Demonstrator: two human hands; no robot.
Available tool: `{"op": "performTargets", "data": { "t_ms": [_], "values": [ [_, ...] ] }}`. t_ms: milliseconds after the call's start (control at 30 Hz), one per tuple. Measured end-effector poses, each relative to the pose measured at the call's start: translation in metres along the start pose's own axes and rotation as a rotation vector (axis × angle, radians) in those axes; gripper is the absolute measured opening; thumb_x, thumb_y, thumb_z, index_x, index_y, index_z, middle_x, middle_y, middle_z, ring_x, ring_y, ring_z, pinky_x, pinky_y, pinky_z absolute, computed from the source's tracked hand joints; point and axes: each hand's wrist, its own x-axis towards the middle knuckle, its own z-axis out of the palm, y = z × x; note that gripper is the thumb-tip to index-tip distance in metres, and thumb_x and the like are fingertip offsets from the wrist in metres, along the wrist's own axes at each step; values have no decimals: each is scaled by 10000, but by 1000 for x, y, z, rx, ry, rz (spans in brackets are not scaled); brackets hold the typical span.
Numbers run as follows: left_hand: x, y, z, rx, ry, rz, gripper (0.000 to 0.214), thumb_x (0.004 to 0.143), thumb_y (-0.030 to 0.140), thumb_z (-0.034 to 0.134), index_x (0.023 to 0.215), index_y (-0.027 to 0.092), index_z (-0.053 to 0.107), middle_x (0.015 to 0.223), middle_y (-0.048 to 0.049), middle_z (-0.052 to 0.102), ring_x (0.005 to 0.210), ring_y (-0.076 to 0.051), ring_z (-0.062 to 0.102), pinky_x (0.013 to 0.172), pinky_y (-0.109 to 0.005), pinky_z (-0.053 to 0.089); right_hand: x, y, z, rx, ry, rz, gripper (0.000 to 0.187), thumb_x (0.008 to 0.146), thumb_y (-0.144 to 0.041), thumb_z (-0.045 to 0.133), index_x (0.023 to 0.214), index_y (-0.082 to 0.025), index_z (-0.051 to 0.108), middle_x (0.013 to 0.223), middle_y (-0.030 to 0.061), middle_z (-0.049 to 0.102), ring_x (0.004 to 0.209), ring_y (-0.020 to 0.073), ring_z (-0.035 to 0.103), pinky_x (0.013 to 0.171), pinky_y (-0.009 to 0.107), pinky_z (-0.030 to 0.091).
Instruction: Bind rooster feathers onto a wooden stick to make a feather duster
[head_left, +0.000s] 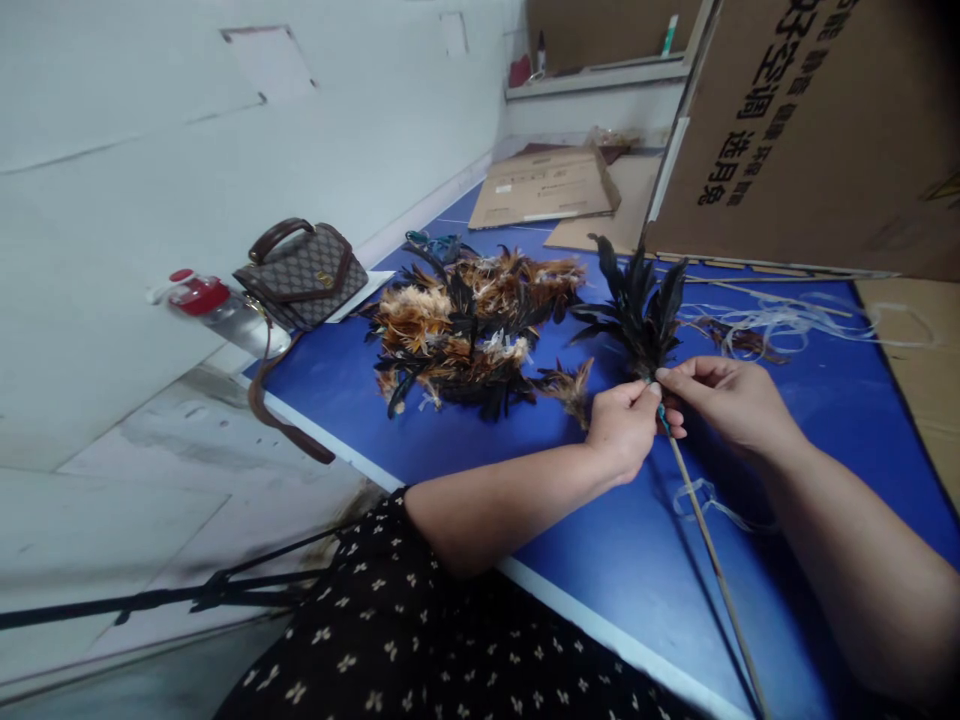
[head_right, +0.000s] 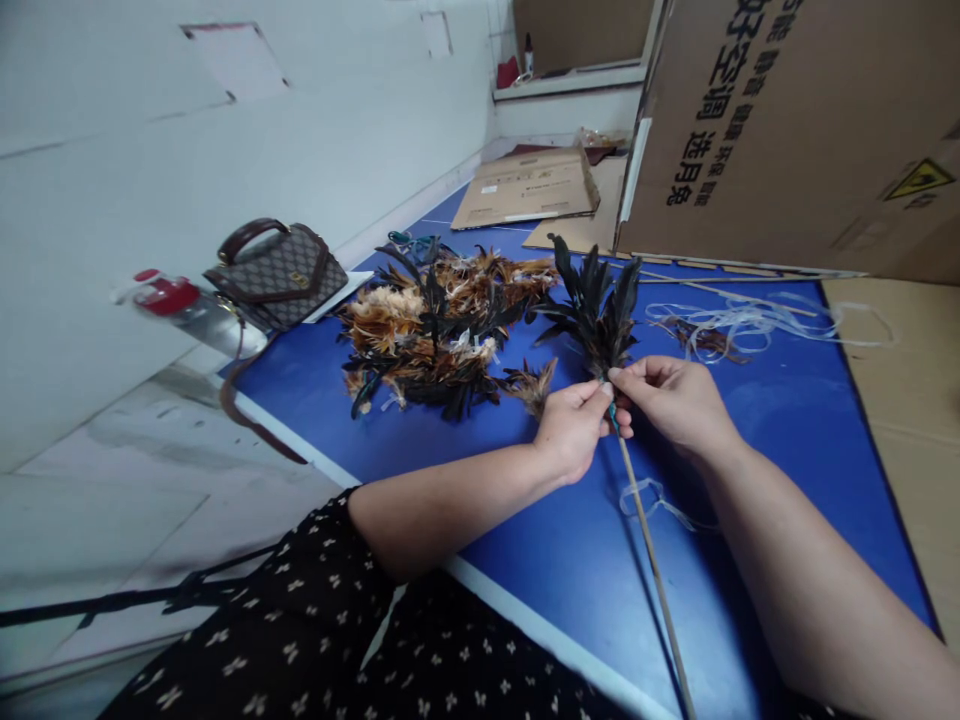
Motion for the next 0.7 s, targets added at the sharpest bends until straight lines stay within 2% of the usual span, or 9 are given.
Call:
{"op": "performTargets", "data": {
  "t_ms": [167, 367, 567, 700],
  "values": [
    [1, 1, -1, -13, -3, -38, 202, 1049, 185, 582, 904, 102, 696, 716, -13, 623, 602, -99, 585, 657, -272, 546, -1, 0, 6, 1, 56, 27, 558, 721, -671, 968, 730, -190, 685, 569, 67, 666, 439, 174, 599, 456, 280, 500],
    [2, 5, -3, -15, 20, -68, 210, 1018, 194, 659, 834, 97, 685, 730, -19, 621, 583, -93, 571, 657, -290, 560, 3, 14, 3, 24, 66, 30, 495, 757, -615, 968, 781, -186, 723, 609, 66, 688, 465, 178, 607, 463, 291, 523],
    [2, 7, -2, -29, 13, -79, 254, 1032, 145, 616, 784, 99, 648, 726, -13, 598, 576, -90, 556, 630, -285, 539, 4, 16, 2, 42, 66, 19, 506, 749, -630, 961, 769, -188, 717, 623, 59, 688, 490, 172, 614, 461, 281, 528],
    [1, 7, 1, -11, 42, -88, 280, 1047, 106, 561, 779, 97, 642, 724, -12, 596, 574, -86, 563, 649, -284, 556, 6, 14, -2, 41, 18, 56, 531, 711, -638, 982, 752, -182, 715, 622, 75, 694, 516, 182, 631, 490, 283, 541]
  ]
}}
